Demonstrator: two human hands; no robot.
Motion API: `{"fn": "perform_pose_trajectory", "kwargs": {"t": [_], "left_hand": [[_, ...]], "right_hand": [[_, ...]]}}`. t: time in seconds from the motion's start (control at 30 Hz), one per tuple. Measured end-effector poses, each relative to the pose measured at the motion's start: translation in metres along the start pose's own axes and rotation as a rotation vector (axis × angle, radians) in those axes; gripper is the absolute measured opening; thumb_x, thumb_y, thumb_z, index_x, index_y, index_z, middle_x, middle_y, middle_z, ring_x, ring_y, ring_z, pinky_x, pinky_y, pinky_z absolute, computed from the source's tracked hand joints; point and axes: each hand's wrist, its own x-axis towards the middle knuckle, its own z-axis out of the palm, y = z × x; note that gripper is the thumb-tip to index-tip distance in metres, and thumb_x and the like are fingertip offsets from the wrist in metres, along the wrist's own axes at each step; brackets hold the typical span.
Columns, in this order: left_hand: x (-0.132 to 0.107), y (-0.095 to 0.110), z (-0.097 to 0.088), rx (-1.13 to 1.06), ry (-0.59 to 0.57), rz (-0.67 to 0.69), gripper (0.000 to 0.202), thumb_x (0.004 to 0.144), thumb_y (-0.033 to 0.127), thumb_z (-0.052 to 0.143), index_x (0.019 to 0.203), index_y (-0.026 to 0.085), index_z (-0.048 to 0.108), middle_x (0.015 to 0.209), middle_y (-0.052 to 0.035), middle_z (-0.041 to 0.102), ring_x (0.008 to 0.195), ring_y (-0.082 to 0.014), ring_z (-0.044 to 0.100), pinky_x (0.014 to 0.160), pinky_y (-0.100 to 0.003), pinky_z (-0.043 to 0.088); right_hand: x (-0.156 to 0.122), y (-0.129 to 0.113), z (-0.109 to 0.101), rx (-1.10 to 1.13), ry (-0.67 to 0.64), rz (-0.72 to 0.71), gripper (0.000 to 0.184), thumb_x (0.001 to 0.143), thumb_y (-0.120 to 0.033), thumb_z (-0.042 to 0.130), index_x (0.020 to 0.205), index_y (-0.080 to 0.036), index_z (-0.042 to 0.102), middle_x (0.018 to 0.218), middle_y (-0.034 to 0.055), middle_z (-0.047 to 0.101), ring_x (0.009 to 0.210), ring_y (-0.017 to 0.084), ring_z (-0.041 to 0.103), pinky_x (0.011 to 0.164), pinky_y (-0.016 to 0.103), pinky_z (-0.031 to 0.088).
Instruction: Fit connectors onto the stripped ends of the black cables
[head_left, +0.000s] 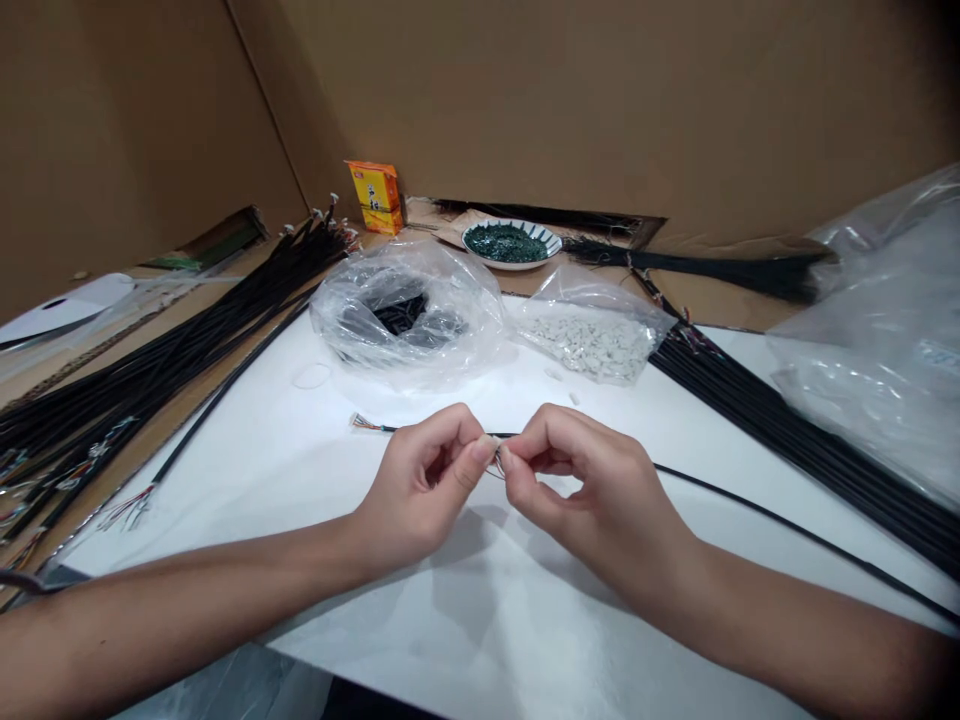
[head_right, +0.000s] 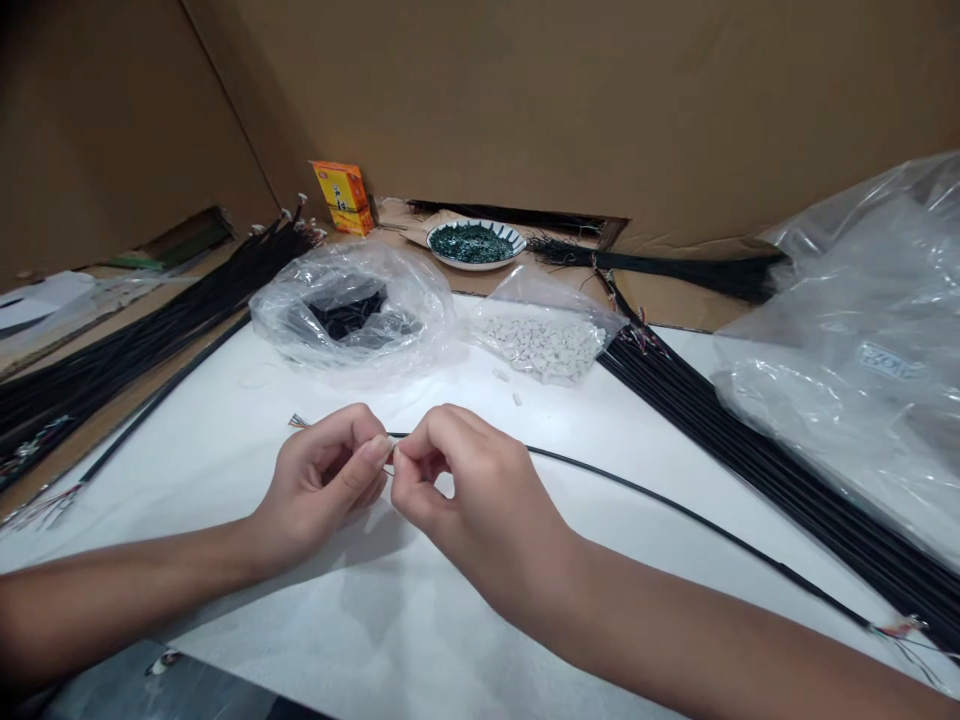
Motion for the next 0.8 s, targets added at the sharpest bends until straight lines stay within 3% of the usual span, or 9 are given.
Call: {"fn": "perform_pose_trajectory", "kwargs": {"t": [0.1, 0.23, 0.8], "left_hand": [[0.0017, -0.0012, -0.0012, -0.121, -0.002, -0.057, 0.025, 0.090, 0.033, 0.050, 0.073, 0.016, 0.044, 0.049, 0.0067, 0.033, 0.043, -0.0041, 0.030, 0.042, -0.020, 0.024], [0.0022, -0.0042, -0.0025, -0.150, 0.004, -0.069, 0.024, 0.090, 0.034, 0.050, 0.075, 0.016, 0.046, 0.049, 0.0071, 0.033, 0.041, -0.0033, 0.029, 0.042, -0.019, 0.023], [0.0012, -0.0040, -0.0008, 0.108, 0.015, 0.101, 0.017, 0.090, 0.022, 0.049, 0.075, 0.015, 0.050, 0.056, 0.0041, 0.038, 0.048, -0.0044, 0.032, 0.045, -0.020, 0.024]], "right_hand": [[0.0020, 0.0006, -0.0025, 0.048, -0.045, 0.080, 0.006, 0.084, -0.016, 0.054, 0.078, -0.017, 0.055, 0.074, -0.0005, 0.060, 0.066, 0.010, 0.056, 0.061, 0.022, 0.045], [0.0037, 0.0013, -0.0032, 0.014, -0.031, 0.049, 0.005, 0.082, -0.015, 0.054, 0.078, -0.017, 0.056, 0.074, -0.0004, 0.059, 0.066, 0.010, 0.055, 0.062, 0.023, 0.045], [0.0038, 0.0015, -0.0036, -0.123, -0.014, -0.110, 0.012, 0.078, -0.008, 0.053, 0.071, -0.016, 0.047, 0.068, -0.0033, 0.049, 0.062, 0.007, 0.044, 0.055, 0.020, 0.033]]}}
